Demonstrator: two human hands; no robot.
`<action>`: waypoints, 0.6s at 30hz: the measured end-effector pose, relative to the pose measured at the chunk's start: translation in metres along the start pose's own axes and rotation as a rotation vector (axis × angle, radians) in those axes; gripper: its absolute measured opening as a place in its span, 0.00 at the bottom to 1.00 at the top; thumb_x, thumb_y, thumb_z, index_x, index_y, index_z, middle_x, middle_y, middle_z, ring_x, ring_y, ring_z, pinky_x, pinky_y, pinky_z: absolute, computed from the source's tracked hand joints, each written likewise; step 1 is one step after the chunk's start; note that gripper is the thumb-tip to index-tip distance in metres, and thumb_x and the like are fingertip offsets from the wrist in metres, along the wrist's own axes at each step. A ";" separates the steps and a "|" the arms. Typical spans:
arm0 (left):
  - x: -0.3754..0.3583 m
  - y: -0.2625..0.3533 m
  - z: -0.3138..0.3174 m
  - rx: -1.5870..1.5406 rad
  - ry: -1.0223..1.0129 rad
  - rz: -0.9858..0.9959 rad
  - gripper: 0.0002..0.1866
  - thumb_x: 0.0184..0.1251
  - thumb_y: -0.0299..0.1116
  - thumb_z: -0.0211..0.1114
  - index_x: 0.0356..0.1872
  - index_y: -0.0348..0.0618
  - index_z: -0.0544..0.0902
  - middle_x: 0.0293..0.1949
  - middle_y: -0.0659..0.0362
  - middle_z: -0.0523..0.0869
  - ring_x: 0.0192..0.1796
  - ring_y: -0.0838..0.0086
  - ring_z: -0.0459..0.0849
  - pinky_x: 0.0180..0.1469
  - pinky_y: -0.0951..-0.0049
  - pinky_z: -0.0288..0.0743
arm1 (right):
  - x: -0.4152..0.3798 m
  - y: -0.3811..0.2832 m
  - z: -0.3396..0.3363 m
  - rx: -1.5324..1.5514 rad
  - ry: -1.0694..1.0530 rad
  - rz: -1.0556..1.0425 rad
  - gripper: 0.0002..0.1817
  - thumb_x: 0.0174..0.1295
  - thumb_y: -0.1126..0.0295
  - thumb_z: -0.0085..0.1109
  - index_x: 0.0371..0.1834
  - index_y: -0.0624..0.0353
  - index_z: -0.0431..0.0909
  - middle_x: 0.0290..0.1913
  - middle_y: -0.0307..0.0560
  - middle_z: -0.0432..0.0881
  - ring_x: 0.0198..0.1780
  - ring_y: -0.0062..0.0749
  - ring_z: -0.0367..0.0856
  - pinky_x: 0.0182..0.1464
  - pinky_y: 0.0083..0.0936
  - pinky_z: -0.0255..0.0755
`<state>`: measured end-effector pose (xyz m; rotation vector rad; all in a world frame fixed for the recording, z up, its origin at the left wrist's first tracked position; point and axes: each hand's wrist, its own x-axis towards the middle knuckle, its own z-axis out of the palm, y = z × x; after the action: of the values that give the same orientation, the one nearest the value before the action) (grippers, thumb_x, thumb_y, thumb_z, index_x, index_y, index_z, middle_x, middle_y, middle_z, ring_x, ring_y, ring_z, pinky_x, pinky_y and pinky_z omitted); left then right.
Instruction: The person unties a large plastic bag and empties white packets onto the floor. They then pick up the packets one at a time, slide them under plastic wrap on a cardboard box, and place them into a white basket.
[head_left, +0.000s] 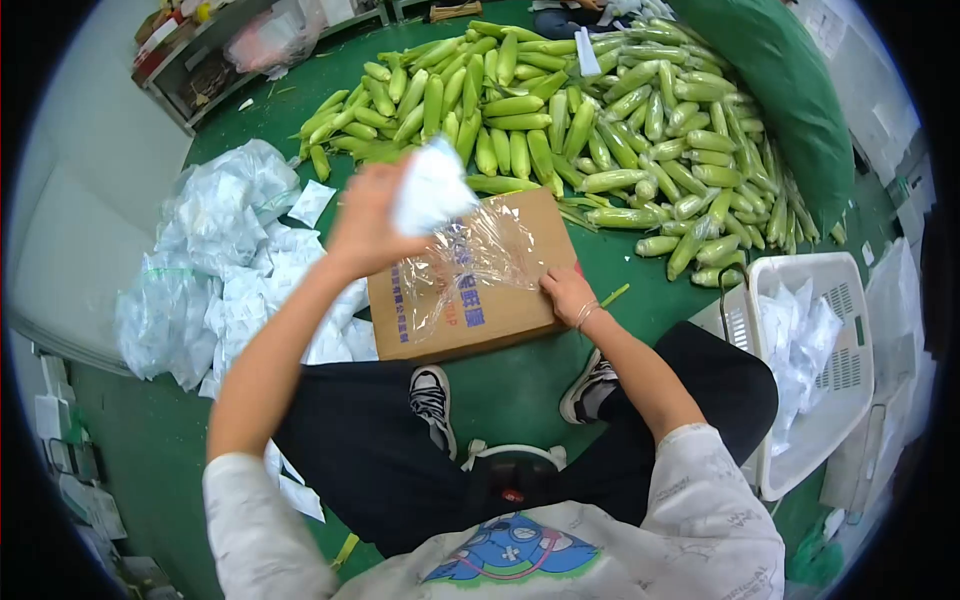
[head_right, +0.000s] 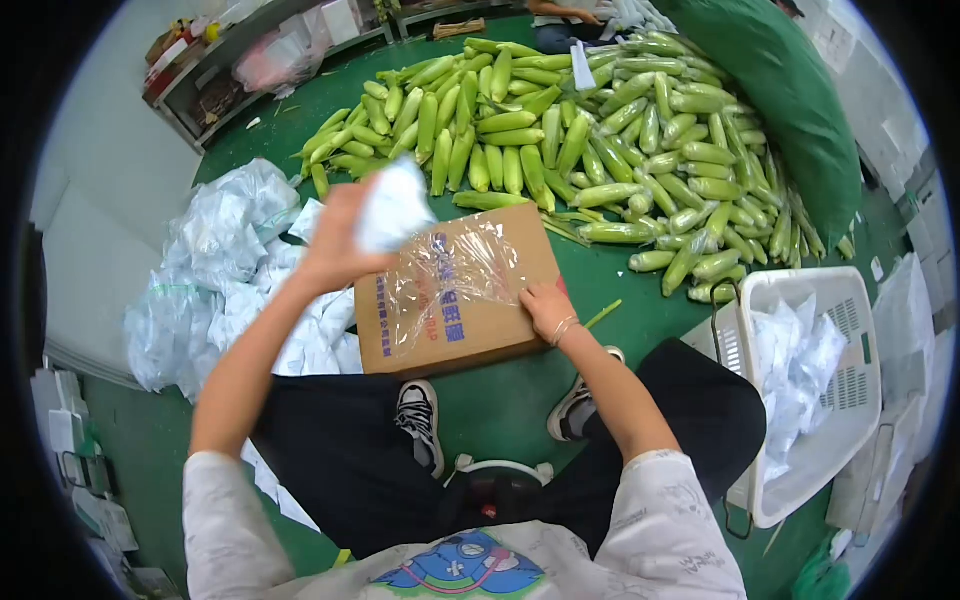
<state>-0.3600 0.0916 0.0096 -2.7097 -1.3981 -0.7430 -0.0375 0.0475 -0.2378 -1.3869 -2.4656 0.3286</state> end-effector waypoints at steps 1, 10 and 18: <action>0.011 0.006 0.045 0.016 -0.054 -0.068 0.52 0.31 0.42 0.75 0.67 0.41 0.64 0.55 0.44 0.71 0.55 0.50 0.71 0.59 0.57 0.67 | 0.004 0.002 -0.008 -0.029 0.086 -0.007 0.12 0.49 0.77 0.55 0.39 0.60 0.72 0.40 0.53 0.74 0.45 0.50 0.74 0.46 0.39 0.71; -0.025 -0.018 0.225 0.022 -0.110 -0.137 0.55 0.30 0.43 0.77 0.69 0.50 0.63 0.58 0.45 0.68 0.58 0.48 0.68 0.64 0.51 0.58 | 0.025 -0.025 -0.069 0.310 0.327 0.073 0.11 0.51 0.83 0.51 0.38 0.60 0.74 0.33 0.53 0.78 0.37 0.50 0.79 0.40 0.37 0.73; -0.043 -0.026 0.200 -0.139 -0.145 -0.147 0.57 0.37 0.49 0.78 0.69 0.37 0.56 0.59 0.42 0.69 0.62 0.48 0.69 0.63 0.51 0.61 | 0.153 -0.041 0.013 0.393 0.262 0.077 0.15 0.60 0.67 0.60 0.48 0.63 0.76 0.46 0.59 0.78 0.52 0.49 0.76 0.52 0.40 0.70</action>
<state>-0.3202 0.1172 -0.1909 -2.8414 -1.6522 -0.6864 -0.1504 0.1573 -0.2149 -1.2662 -2.0083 0.5737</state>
